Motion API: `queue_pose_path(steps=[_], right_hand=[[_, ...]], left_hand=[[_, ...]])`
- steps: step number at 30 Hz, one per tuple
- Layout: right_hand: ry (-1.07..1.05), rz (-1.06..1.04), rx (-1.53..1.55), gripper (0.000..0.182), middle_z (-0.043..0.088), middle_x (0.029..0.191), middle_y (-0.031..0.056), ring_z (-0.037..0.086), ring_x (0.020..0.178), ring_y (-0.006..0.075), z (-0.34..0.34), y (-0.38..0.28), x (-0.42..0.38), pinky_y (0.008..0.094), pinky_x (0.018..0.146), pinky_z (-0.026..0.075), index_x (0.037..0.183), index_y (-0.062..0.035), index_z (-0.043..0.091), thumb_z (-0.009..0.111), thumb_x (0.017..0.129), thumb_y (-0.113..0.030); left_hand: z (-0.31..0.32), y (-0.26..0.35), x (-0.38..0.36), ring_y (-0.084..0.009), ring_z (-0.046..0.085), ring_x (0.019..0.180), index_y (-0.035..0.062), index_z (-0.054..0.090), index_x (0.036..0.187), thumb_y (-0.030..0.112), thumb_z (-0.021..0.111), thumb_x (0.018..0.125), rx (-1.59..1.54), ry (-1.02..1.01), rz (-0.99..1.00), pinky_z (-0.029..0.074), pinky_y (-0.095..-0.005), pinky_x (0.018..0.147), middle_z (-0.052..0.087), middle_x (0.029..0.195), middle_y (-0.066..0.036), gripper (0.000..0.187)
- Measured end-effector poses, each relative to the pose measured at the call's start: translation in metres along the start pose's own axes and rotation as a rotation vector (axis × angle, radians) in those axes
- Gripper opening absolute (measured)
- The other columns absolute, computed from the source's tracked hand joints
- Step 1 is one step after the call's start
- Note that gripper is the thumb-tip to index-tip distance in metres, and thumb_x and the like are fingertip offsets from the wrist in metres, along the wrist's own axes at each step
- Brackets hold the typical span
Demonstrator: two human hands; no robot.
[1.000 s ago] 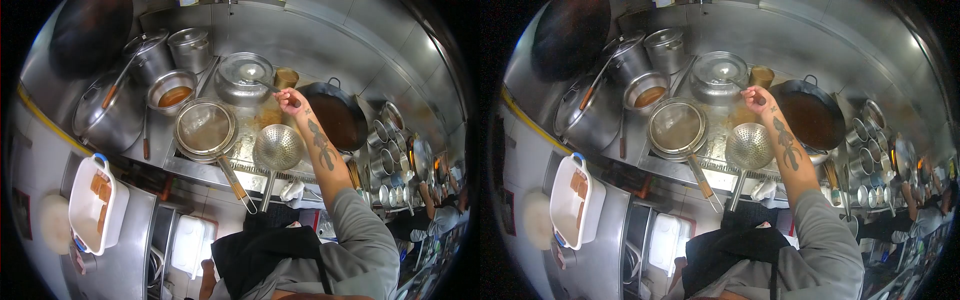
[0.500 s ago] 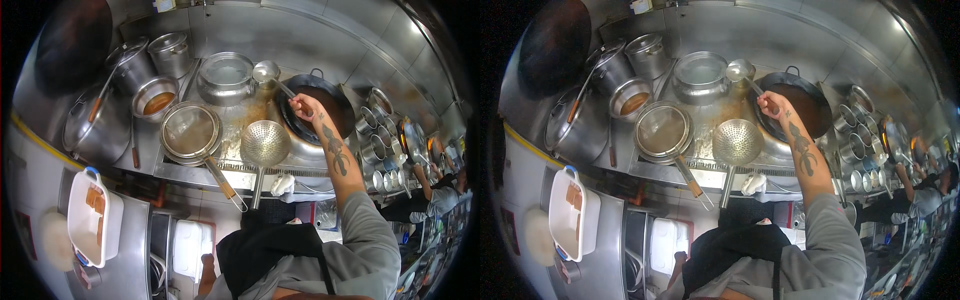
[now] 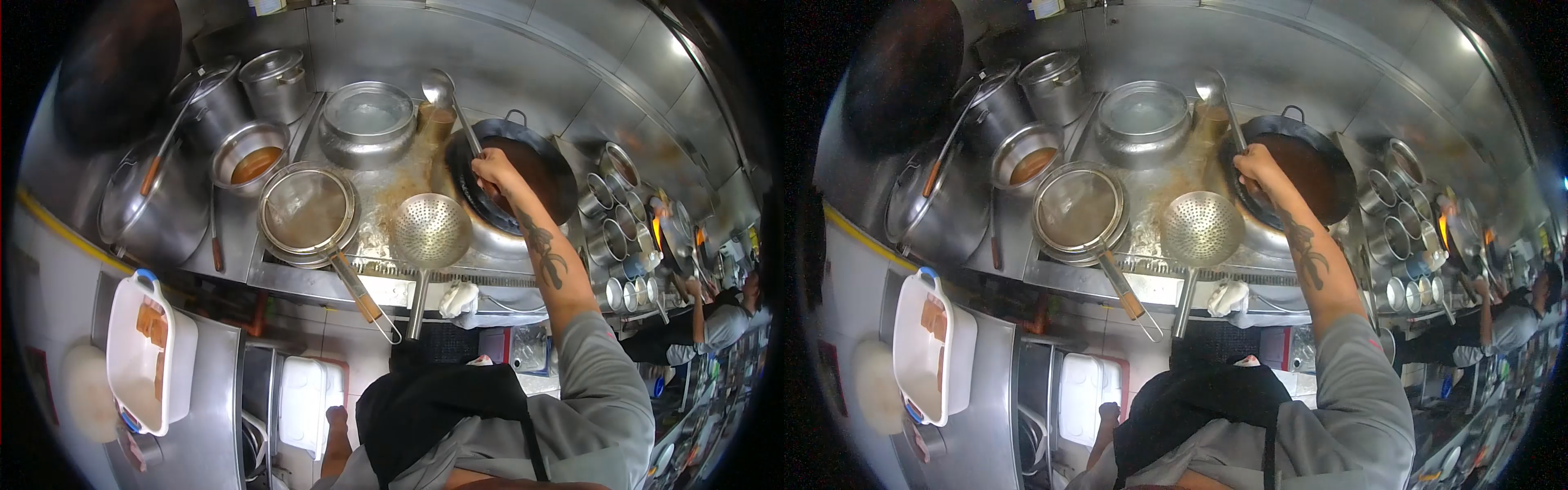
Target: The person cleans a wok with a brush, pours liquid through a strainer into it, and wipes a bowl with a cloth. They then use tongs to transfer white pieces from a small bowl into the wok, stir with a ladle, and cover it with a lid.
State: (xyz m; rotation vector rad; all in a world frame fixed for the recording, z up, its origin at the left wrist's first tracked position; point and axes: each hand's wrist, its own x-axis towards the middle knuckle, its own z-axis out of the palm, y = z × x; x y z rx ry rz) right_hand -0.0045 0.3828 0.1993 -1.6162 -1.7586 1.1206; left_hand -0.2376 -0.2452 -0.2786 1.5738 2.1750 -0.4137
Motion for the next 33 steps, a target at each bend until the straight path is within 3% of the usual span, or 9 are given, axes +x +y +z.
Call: queue_pose_path(steps=[3, 6, 14, 18, 21, 22, 25, 30, 33], right_hand=[[-0.031, -0.072, 0.029, 0.011, 0.053, 0.054, 0.0114, 0.044, 0.032, 0.0161, 0.020, -0.014, 0.008, 0.0309, 0.030, 0.032, 0.080, 0.0033, 0.054, 0.053, 0.074, -0.006], [-0.121, -0.078, 0.138, 0.012, 0.054, 0.053, 0.0122, 0.042, 0.030, 0.0162, 0.044, -0.027, 0.012, 0.0320, 0.028, 0.029, 0.079, 0.0040, 0.053, 0.052, 0.075, -0.007], [-0.153, -0.054, 0.005, 0.011, 0.051, 0.049, 0.0088, 0.046, 0.034, 0.0161, 0.131, -0.011, 0.067, 0.0313, 0.031, 0.033, 0.069, 0.0004, 0.054, 0.053, 0.077, -0.008], [-0.553, 0.389, 0.790, 0.008, 0.050, 0.059, 0.0029, 0.049, 0.048, 0.0099, 0.131, -0.018, 0.084, 0.0229, 0.042, 0.040, 0.084, 0.0018, 0.055, 0.051, 0.081, -0.004], [-0.797, 0.510, 1.384, 0.023, 0.050, 0.068, 0.0034, 0.048, 0.050, 0.0092, 0.110, -0.020, 0.086, 0.0214, 0.043, 0.037, 0.100, 0.0065, 0.046, 0.049, 0.082, -0.006], [-0.771, 0.418, 1.464, 0.034, 0.048, 0.072, 0.0040, 0.049, 0.051, 0.0095, 0.103, -0.021, 0.076, 0.0215, 0.043, 0.036, 0.110, 0.0088, 0.036, 0.049, 0.082, -0.006], [-0.863, 0.529, 1.478, 0.036, 0.049, 0.072, 0.0039, 0.049, 0.051, 0.0094, 0.083, -0.016, 0.074, 0.0221, 0.044, 0.035, 0.111, 0.0090, 0.036, 0.049, 0.081, -0.005], [-0.829, 0.413, 1.387, 0.034, 0.050, 0.073, 0.0023, 0.049, 0.051, 0.0076, 0.039, -0.006, 0.044, 0.0208, 0.042, 0.036, 0.110, 0.0081, 0.040, 0.050, 0.081, -0.007], [-0.760, 0.375, 1.299, 0.033, 0.050, 0.073, 0.0023, 0.049, 0.051, 0.0073, 0.013, 0.003, 0.030, 0.0210, 0.042, 0.036, 0.109, 0.0083, 0.041, 0.050, 0.080, -0.008]], left_hand=[[0.005, 0.004, -0.003, -0.0215, 0.066, 0.072, 0.0162, 0.069, 0.071, 0.018, 0.055, 0.079, 0.006, 0.004, -0.020, 0.051, -0.0354, 0.064, 0.067, 0.072, -0.005, 0.016], [0.056, 0.002, -0.005, -0.0205, 0.066, 0.072, 0.0175, 0.069, 0.071, 0.017, 0.056, 0.078, -0.012, -0.032, -0.087, 0.051, -0.0344, 0.063, 0.067, 0.072, -0.004, 0.015], [0.045, 0.002, -0.066, -0.0192, 0.066, 0.074, 0.0182, 0.069, 0.074, 0.017, 0.056, 0.078, -0.019, -0.171, -0.125, 0.051, -0.0338, 0.063, 0.068, 0.076, -0.003, 0.013], [0.033, 0.006, -0.082, -0.0191, 0.066, 0.074, 0.0183, 0.069, 0.074, 0.017, 0.056, 0.078, -0.024, -0.210, -0.119, 0.051, -0.0337, 0.063, 0.068, 0.076, -0.003, 0.013], [0.028, 0.006, -0.083, -0.0190, 0.067, 0.074, 0.0183, 0.069, 0.075, 0.017, 0.056, 0.078, -0.026, -0.204, -0.102, 0.051, -0.0337, 0.063, 0.068, 0.077, -0.003, 0.013], [0.030, 0.006, -0.081, -0.0190, 0.067, 0.075, 0.0183, 0.069, 0.075, 0.017, 0.056, 0.078, -0.022, -0.194, -0.096, 0.051, -0.0337, 0.063, 0.068, 0.077, -0.003, 0.013], [0.066, 0.001, -0.055, -0.0188, 0.066, 0.074, 0.0185, 0.069, 0.074, 0.017, 0.057, 0.078, 0.022, -0.162, -0.120, 0.050, -0.0337, 0.063, 0.068, 0.076, -0.003, 0.013], [0.062, -0.004, -0.020, -0.0188, 0.065, 0.072, 0.0185, 0.067, 0.069, 0.017, 0.054, 0.080, 0.095, -0.049, -0.066, 0.049, -0.0334, 0.064, 0.066, 0.071, -0.002, 0.017], [0.035, -0.010, -0.008, -0.0185, 0.064, 0.074, 0.0183, 0.067, 0.070, 0.017, 0.054, 0.080, 0.091, -0.106, -0.017, 0.049, -0.0333, 0.065, 0.066, 0.071, -0.002, 0.017]])
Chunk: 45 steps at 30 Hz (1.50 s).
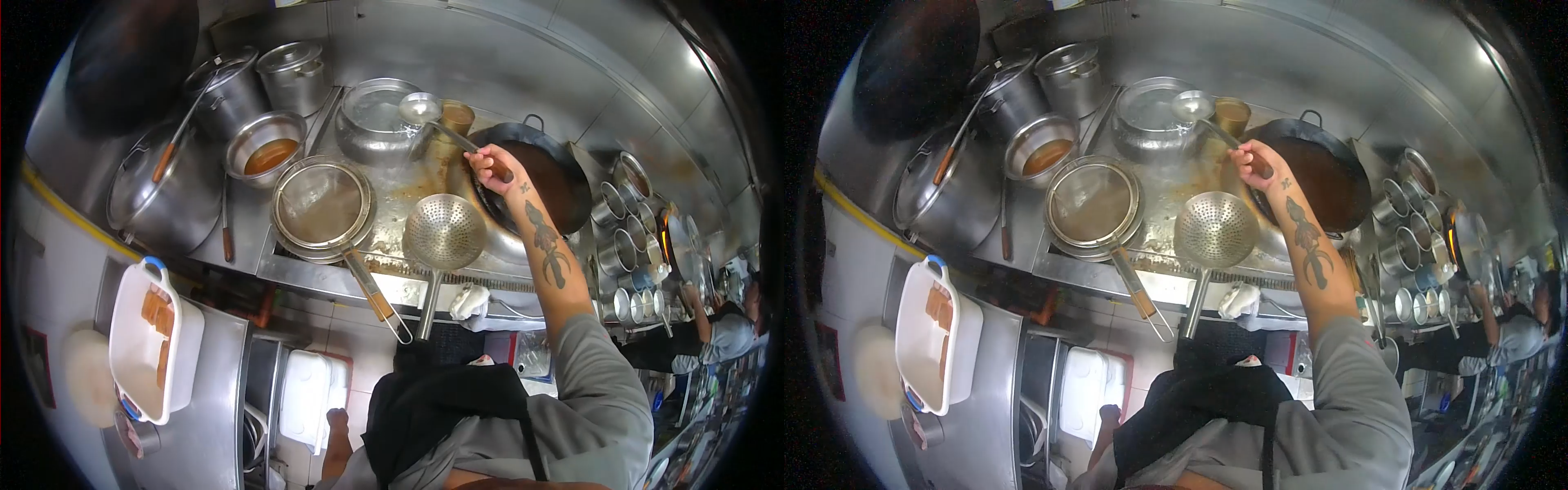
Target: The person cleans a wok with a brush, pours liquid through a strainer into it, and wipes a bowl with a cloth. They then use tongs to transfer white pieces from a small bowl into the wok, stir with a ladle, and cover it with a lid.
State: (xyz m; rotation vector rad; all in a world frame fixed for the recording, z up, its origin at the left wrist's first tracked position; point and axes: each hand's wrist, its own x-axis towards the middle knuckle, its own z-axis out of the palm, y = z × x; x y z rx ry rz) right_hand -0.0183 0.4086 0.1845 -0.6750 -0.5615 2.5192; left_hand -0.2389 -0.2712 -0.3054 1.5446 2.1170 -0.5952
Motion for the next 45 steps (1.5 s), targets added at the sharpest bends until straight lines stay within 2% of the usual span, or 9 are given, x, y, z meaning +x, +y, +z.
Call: queue_pose_path(steps=[6, 9, 13, 19, 25, 33, 36, 40, 45], right_hand=[[0.168, -0.006, -0.206, 0.019, 0.052, 0.071, 0.0007, 0.047, 0.048, 0.0075, -0.024, -0.009, -0.038, 0.0222, 0.039, 0.037, 0.099, 0.0002, 0.045, 0.046, 0.083, -0.011], [0.229, 0.017, -0.300, 0.017, 0.051, 0.070, 0.0011, 0.047, 0.048, 0.0081, -0.039, -0.008, -0.049, 0.0233, 0.039, 0.036, 0.097, -0.0011, 0.045, 0.047, 0.083, -0.010], [0.429, -0.108, -0.576, 0.006, 0.053, 0.063, 0.0049, 0.048, 0.045, 0.0120, -0.025, 0.005, -0.070, 0.0269, 0.037, 0.038, 0.075, -0.0033, 0.050, 0.052, 0.079, -0.004], [0.596, -0.227, -0.961, 0.004, 0.053, 0.059, 0.0061, 0.049, 0.044, 0.0148, -0.011, 0.015, -0.075, 0.0289, 0.037, 0.037, 0.073, -0.0014, 0.054, 0.054, 0.076, -0.005], [0.626, -0.430, -1.338, 0.013, 0.053, 0.055, 0.0087, 0.049, 0.040, 0.0171, -0.011, 0.008, -0.017, 0.0312, 0.035, 0.037, 0.076, 0.0025, 0.055, 0.055, 0.076, -0.011], [0.466, -0.406, -1.265, 0.019, 0.048, 0.046, 0.0082, 0.041, 0.029, 0.0157, 0.040, 0.034, 0.056, 0.0305, 0.029, 0.029, 0.061, 0.0004, 0.052, 0.054, 0.075, -0.011], [0.628, -0.359, -1.403, 0.022, 0.057, 0.054, 0.0129, 0.055, 0.044, 0.0213, 0.018, 0.040, 0.117, 0.0372, 0.039, 0.039, 0.068, 0.0051, 0.060, 0.060, 0.076, -0.015], [0.567, -0.056, -1.001, 0.016, 0.051, 0.051, 0.0067, 0.046, 0.039, 0.0172, 0.024, 0.046, 0.160, 0.0289, 0.036, 0.037, 0.062, -0.0037, 0.051, 0.052, 0.076, -0.012], [0.121, 0.059, -0.027, 0.010, 0.049, 0.064, 0.0007, 0.050, 0.052, 0.0104, 0.037, 0.027, 0.152, 0.0241, 0.044, 0.038, 0.072, -0.0075, 0.043, 0.049, 0.080, -0.007]], left_hand=[[-0.037, 0.001, 0.013, -0.0180, 0.064, 0.077, 0.0180, 0.067, 0.072, 0.016, 0.053, 0.080, 0.048, -0.056, 0.075, 0.049, -0.0331, 0.067, 0.067, 0.073, -0.002, 0.016], [-0.019, 0.001, 0.023, -0.0189, 0.065, 0.070, 0.0215, 0.068, 0.068, 0.021, 0.070, 0.063, 0.125, 0.102, 0.050, 0.048, -0.0333, 0.058, 0.063, 0.068, 0.000, 0.006], [-0.034, 0.001, 0.027, -0.0185, 0.065, 0.076, 0.0195, 0.068, 0.073, 0.019, 0.063, 0.071, 0.125, -0.055, 0.115, 0.048, -0.0332, 0.063, 0.066, 0.074, -0.001, 0.005], [-0.067, 0.011, 0.018, -0.0185, 0.064, 0.086, 0.0146, 0.068, 0.083, 0.018, 0.053, 0.083, 0.112, -0.206, 0.133, 0.047, -0.0331, 0.075, 0.068, 0.085, -0.004, 0.016], [-0.047, 0.017, 0.015, -0.0190, 0.065, 0.082, 0.0163, 0.070, 0.079, 0.019, 0.052, 0.082, -0.033, -0.114, -0.022, 0.050, -0.0342, 0.068, 0.068, 0.080, -0.003, 0.018], [-0.022, 0.016, -0.026, -0.0180, 0.066, 0.081, 0.0188, 0.070, 0.075, 0.016, 0.061, 0.075, -0.076, -0.046, -0.005, 0.050, -0.0319, 0.064, 0.068, 0.080, -0.001, 0.009], [-0.024, 0.021, -0.045, -0.0157, 0.066, 0.084, 0.0212, 0.070, 0.076, 0.016, 0.062, 0.075, -0.010, -0.124, -0.064, 0.051, -0.0310, 0.065, 0.068, 0.081, 0.002, 0.010], [0.014, 0.026, -0.051, -0.0160, 0.066, 0.084, 0.0206, 0.070, 0.078, 0.017, 0.063, 0.074, 0.091, -0.170, -0.106, 0.052, -0.0319, 0.064, 0.069, 0.084, 0.001, 0.009], [-0.031, 0.019, -0.065, -0.0166, 0.067, 0.082, 0.0216, 0.070, 0.076, 0.017, 0.060, 0.077, -0.047, -0.268, -0.110, 0.052, -0.0326, 0.065, 0.069, 0.080, 0.001, 0.011]])
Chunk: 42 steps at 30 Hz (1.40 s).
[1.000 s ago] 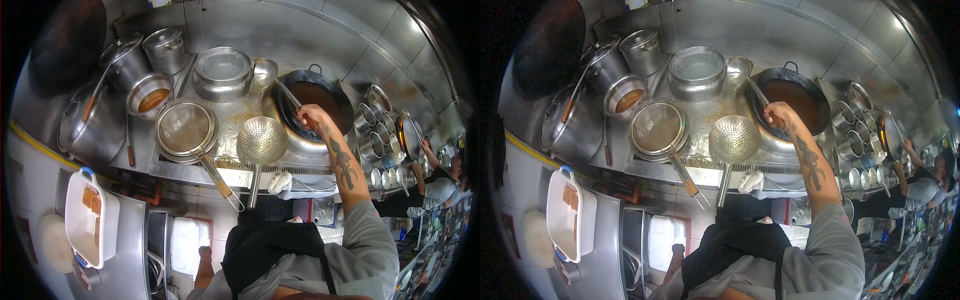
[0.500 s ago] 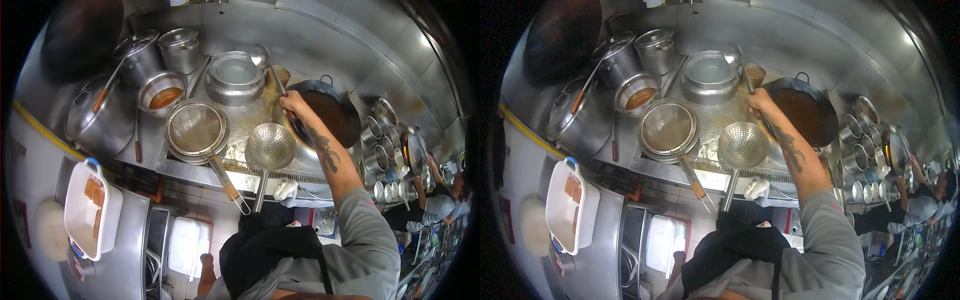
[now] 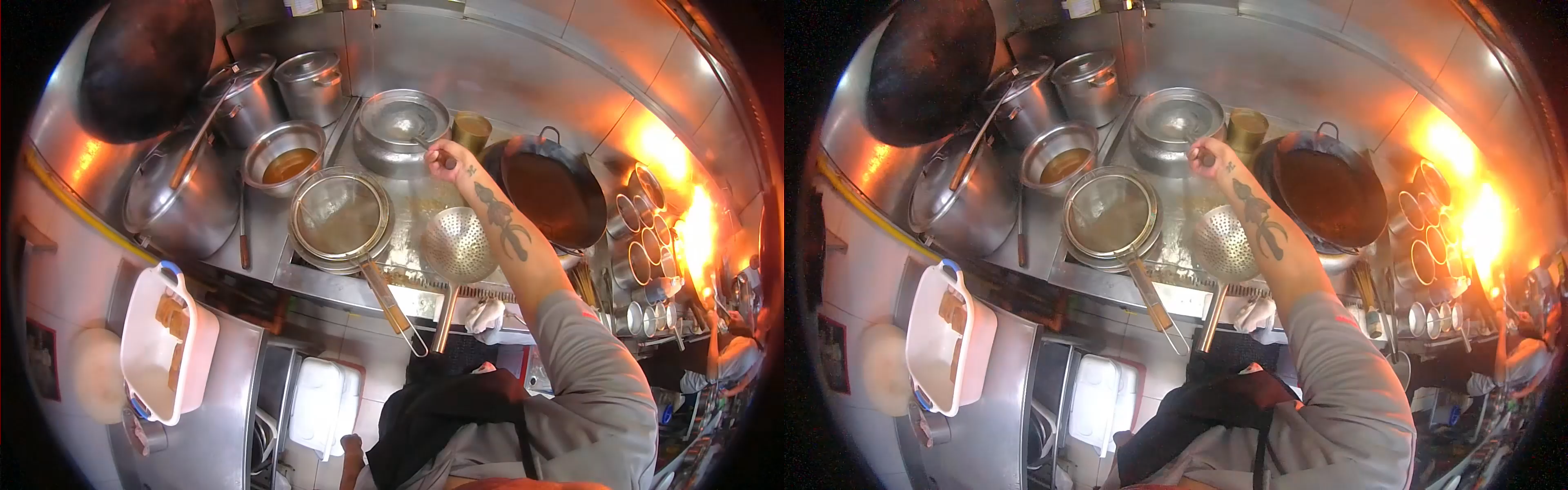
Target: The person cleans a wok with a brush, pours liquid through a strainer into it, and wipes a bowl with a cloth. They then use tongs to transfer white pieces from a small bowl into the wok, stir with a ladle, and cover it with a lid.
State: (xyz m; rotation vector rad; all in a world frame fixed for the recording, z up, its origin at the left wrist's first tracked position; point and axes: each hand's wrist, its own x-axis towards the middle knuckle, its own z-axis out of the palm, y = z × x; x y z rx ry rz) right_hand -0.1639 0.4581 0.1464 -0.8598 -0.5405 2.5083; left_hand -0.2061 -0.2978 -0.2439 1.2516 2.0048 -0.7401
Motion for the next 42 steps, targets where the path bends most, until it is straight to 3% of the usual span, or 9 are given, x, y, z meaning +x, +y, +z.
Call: queue_pose_path(steps=[11, 14, 17, 26, 30, 33, 35, 38, 42], right_hand=[[-0.293, 0.091, 0.165, 0.011, 0.047, 0.067, 0.0039, 0.051, 0.058, 0.0136, -0.002, -0.009, -0.015, 0.0274, 0.049, 0.038, 0.072, -0.0047, 0.046, 0.055, 0.076, -0.001], [-0.263, 0.093, 0.125, 0.010, 0.047, 0.067, 0.0031, 0.051, 0.058, 0.0127, -0.002, -0.007, -0.033, 0.0269, 0.049, 0.038, 0.073, -0.0055, 0.046, 0.054, 0.077, -0.001], [-0.192, 0.032, 0.063, 0.009, 0.047, 0.066, 0.0024, 0.050, 0.056, 0.0111, 0.002, 0.001, -0.059, 0.0259, 0.047, 0.037, 0.074, -0.0053, 0.045, 0.053, 0.079, -0.004], [-0.213, 0.049, 0.033, 0.008, 0.050, 0.065, 0.0011, 0.050, 0.051, 0.0088, -0.029, -0.017, -0.128, 0.0241, 0.044, 0.038, 0.074, -0.0050, 0.045, 0.049, 0.080, -0.007], [-0.043, -0.081, -0.091, 0.008, 0.050, 0.064, -0.0001, 0.049, 0.050, 0.0082, -0.037, -0.025, -0.162, 0.0234, 0.043, 0.038, 0.073, -0.0060, 0.044, 0.046, 0.080, -0.009], [-0.033, -0.084, -0.088, 0.019, 0.052, 0.066, 0.0007, 0.050, 0.048, 0.0077, -0.050, -0.035, -0.172, 0.0216, 0.041, 0.038, 0.094, 0.0042, 0.047, 0.046, 0.081, -0.009], [0.044, -0.111, -0.150, 0.014, 0.053, 0.067, -0.0002, 0.050, 0.047, 0.0076, -0.058, -0.042, -0.174, 0.0220, 0.040, 0.039, 0.089, 0.0002, 0.048, 0.046, 0.081, -0.011], [0.126, -0.120, -0.242, 0.008, 0.053, 0.065, -0.0016, 0.051, 0.047, 0.0075, -0.075, -0.052, -0.170, 0.0229, 0.040, 0.039, 0.082, -0.0047, 0.048, 0.045, 0.082, -0.013], [0.353, -0.244, -0.485, 0.010, 0.052, 0.060, 0.0008, 0.051, 0.047, 0.0106, -0.083, -0.048, -0.166, 0.0261, 0.040, 0.039, 0.074, -0.0054, 0.049, 0.047, 0.081, -0.012]], left_hand=[[-0.017, -0.003, 0.035, -0.0166, 0.064, 0.069, 0.0189, 0.065, 0.067, 0.015, 0.063, 0.072, 0.017, 0.292, 0.020, 0.049, -0.0333, 0.063, 0.066, 0.072, 0.003, 0.007], [-0.028, -0.006, 0.028, -0.0160, 0.065, 0.073, 0.0190, 0.065, 0.068, 0.013, 0.061, 0.073, 0.145, 0.372, 0.166, 0.048, -0.0328, 0.063, 0.065, 0.072, 0.002, 0.008], [-0.033, -0.004, 0.032, -0.0156, 0.064, 0.078, 0.0192, 0.065, 0.070, 0.011, 0.060, 0.073, 0.096, 0.217, 0.132, 0.048, -0.0319, 0.063, 0.065, 0.076, 0.002, 0.010], [-0.020, -0.005, 0.050, -0.0191, 0.065, 0.077, 0.0157, 0.066, 0.072, 0.016, 0.058, 0.076, -0.029, 0.198, 0.070, 0.048, -0.0342, 0.066, 0.066, 0.075, 0.000, 0.009], [-0.022, -0.004, 0.063, -0.0201, 0.065, 0.077, 0.0148, 0.067, 0.072, 0.017, 0.058, 0.077, -0.098, 0.221, 0.073, 0.048, -0.0348, 0.066, 0.066, 0.074, -0.001, 0.010], [-0.024, -0.003, 0.071, -0.0209, 0.065, 0.076, 0.0141, 0.067, 0.073, 0.019, 0.057, 0.077, -0.288, 0.234, 0.036, 0.048, -0.0353, 0.067, 0.066, 0.074, -0.001, 0.011], [-0.026, -0.001, 0.078, -0.0214, 0.065, 0.076, 0.0137, 0.067, 0.073, 0.019, 0.057, 0.077, -0.420, 0.243, 0.026, 0.048, -0.0356, 0.067, 0.066, 0.074, -0.002, 0.012], [-0.027, -0.005, 0.086, -0.0238, 0.065, 0.079, 0.0104, 0.067, 0.078, 0.021, 0.053, 0.081, -0.026, 0.295, 0.240, 0.048, -0.0380, 0.070, 0.067, 0.078, -0.005, 0.018], [-0.044, 0.001, 0.074, -0.0222, 0.064, 0.085, 0.0117, 0.068, 0.083, 0.019, 0.049, 0.085, 0.029, 0.120, 0.135, 0.049, -0.0375, 0.072, 0.068, 0.085, -0.006, 0.021]])
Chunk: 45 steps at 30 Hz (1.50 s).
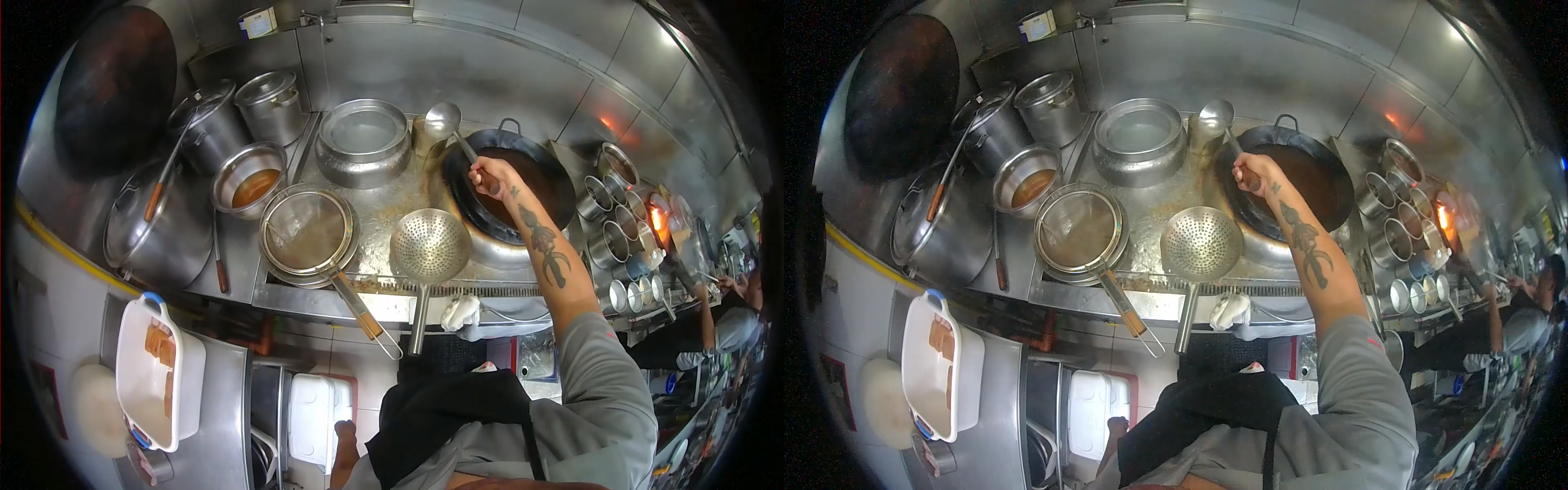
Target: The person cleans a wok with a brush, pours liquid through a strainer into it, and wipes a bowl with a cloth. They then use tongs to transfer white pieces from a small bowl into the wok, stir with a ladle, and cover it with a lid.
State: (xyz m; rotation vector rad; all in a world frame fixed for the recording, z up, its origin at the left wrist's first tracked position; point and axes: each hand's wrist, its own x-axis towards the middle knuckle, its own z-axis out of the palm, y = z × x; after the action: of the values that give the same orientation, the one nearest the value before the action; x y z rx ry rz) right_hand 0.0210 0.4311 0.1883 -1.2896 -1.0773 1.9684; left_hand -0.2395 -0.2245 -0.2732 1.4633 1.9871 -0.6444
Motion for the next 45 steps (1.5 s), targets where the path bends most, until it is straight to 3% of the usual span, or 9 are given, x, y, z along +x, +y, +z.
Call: queue_pose_path(steps=[5, 17, 25, 28, 31, 32, 36, 41, 45], right_hand=[[0.354, -0.137, -0.500, 0.009, 0.053, 0.059, 0.0069, 0.052, 0.045, 0.0174, 0.013, 0.005, 0.004, 0.0309, 0.037, 0.039, 0.074, -0.0005, 0.052, 0.054, 0.078, -0.008], [0.261, -0.468, -0.718, 0.015, 0.052, 0.051, 0.0118, 0.050, 0.037, 0.0198, 0.094, 0.020, 0.023, 0.0332, 0.036, 0.038, 0.069, 0.0014, 0.050, 0.052, 0.079, -0.009], [0.224, -0.409, -0.876, 0.020, 0.053, 0.049, 0.0109, 0.049, 0.036, 0.0200, 0.120, 0.057, 0.100, 0.0335, 0.035, 0.036, 0.061, 0.0010, 0.053, 0.054, 0.077, -0.011], [0.120, -0.110, -0.631, 0.017, 0.051, 0.052, 0.0063, 0.050, 0.042, 0.0152, 0.138, 0.049, 0.101, 0.0292, 0.038, 0.036, 0.063, 0.0004, 0.053, 0.050, 0.078, -0.009], [-0.268, 0.186, 0.264, 0.013, 0.049, 0.058, 0.0021, 0.051, 0.049, 0.0102, 0.121, 0.027, 0.102, 0.0243, 0.041, 0.036, 0.070, 0.0012, 0.052, 0.047, 0.079, -0.007], [-0.445, 0.242, 0.512, 0.013, 0.047, 0.065, 0.0006, 0.051, 0.052, 0.0077, 0.114, 0.025, 0.102, 0.0217, 0.043, 0.036, 0.087, 0.0052, 0.048, 0.046, 0.080, -0.006], [-0.499, 0.247, 0.659, 0.031, 0.049, 0.071, 0.0020, 0.050, 0.051, 0.0087, 0.102, 0.014, 0.079, 0.0213, 0.042, 0.034, 0.106, 0.0090, 0.036, 0.048, 0.082, -0.007], [-0.500, 0.211, 0.625, 0.031, 0.050, 0.072, 0.0027, 0.050, 0.051, 0.0082, 0.077, 0.003, 0.046, 0.0212, 0.042, 0.036, 0.107, 0.0084, 0.038, 0.048, 0.082, -0.008], [-0.461, 0.156, 0.551, 0.030, 0.050, 0.072, 0.0030, 0.049, 0.050, 0.0073, 0.046, -0.002, 0.028, 0.0209, 0.041, 0.036, 0.105, 0.0071, 0.041, 0.048, 0.081, -0.008]], left_hand=[[0.011, -0.001, -0.008, -0.0207, 0.065, 0.086, 0.0146, 0.069, 0.083, 0.019, 0.049, 0.086, -0.005, 0.025, -0.032, 0.049, -0.0361, 0.073, 0.068, 0.085, -0.005, 0.021], [0.033, 0.004, -0.019, -0.0198, 0.064, 0.077, 0.0158, 0.066, 0.074, 0.015, 0.061, 0.074, -0.124, 0.206, -0.063, 0.048, -0.0363, 0.070, 0.066, 0.080, -0.002, 0.005], [0.042, 0.007, -0.046, -0.0176, 0.065, 0.090, 0.0180, 0.070, 0.085, 0.019, 0.066, 0.073, -0.070, -0.049, -0.073, 0.051, -0.0316, 0.072, 0.068, 0.087, -0.001, 0.013], [0.049, 0.009, -0.057, -0.0172, 0.065, 0.091, 0.0187, 0.069, 0.089, 0.020, 0.068, 0.072, -0.067, -0.096, -0.081, 0.051, -0.0319, 0.072, 0.068, 0.089, 0.000, 0.017], [0.043, 0.013, -0.069, -0.0176, 0.065, 0.091, 0.0192, 0.069, 0.090, 0.020, 0.068, 0.072, -0.030, -0.130, -0.075, 0.051, -0.0327, 0.071, 0.068, 0.092, 0.001, 0.017], [0.042, 0.013, -0.069, -0.0179, 0.065, 0.091, 0.0194, 0.069, 0.089, 0.020, 0.068, 0.073, -0.018, -0.136, -0.068, 0.051, -0.0330, 0.070, 0.068, 0.094, 0.001, 0.017], [0.068, 0.009, -0.043, -0.0181, 0.065, 0.092, 0.0181, 0.069, 0.090, 0.019, 0.066, 0.075, -0.053, -0.120, -0.155, 0.051, -0.0344, 0.069, 0.068, 0.092, 0.000, 0.016], [0.033, 0.000, -0.034, -0.0184, 0.065, 0.089, 0.0153, 0.069, 0.089, 0.018, 0.060, 0.080, 0.021, -0.092, -0.057, 0.050, -0.0349, 0.067, 0.068, 0.089, -0.001, 0.013], [0.029, -0.004, -0.018, -0.0199, 0.065, 0.074, 0.0157, 0.068, 0.075, 0.020, 0.060, 0.077, 0.018, 0.167, -0.037, 0.048, -0.0358, 0.060, 0.067, 0.076, -0.002, 0.010]])
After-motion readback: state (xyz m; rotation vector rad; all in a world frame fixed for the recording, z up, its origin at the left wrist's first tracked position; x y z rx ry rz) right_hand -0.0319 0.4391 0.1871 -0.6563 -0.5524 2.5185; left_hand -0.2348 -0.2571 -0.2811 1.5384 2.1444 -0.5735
